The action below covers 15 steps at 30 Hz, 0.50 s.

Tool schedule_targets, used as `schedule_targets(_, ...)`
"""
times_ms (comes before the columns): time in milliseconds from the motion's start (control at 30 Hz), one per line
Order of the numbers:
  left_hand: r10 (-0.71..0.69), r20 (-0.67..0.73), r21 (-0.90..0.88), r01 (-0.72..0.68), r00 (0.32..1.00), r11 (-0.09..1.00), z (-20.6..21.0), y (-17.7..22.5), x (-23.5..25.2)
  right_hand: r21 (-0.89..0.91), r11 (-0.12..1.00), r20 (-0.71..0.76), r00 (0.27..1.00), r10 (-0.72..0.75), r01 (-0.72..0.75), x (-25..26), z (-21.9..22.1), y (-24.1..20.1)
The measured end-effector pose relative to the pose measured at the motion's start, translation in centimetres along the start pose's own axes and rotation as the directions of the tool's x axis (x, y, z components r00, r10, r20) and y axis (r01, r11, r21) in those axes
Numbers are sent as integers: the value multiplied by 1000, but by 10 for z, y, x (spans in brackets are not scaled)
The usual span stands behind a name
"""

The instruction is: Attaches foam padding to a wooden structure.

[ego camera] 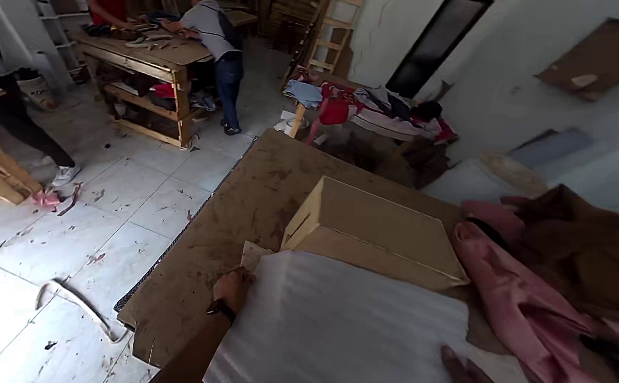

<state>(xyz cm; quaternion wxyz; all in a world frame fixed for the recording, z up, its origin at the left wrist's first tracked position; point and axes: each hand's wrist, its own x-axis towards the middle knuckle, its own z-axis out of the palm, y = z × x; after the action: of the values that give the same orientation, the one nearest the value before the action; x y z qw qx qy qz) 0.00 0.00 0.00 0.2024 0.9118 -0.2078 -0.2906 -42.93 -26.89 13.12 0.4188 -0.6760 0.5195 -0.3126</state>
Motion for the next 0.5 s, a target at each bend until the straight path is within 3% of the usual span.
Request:
schedule_targets(200,74,17,137,-76,997,988,37,24,-10,15,995,-3,995,103,-103,12,21,32)
schedule_targets(333,150,-84,197,-131,985,972,59,30,-19,133,979,36,988,149,-152,13,37,70)
schedule_targets(500,195,-194,226,-150,961,962,72,26,-19,241,957,80,986,147,-162,17,46,81)
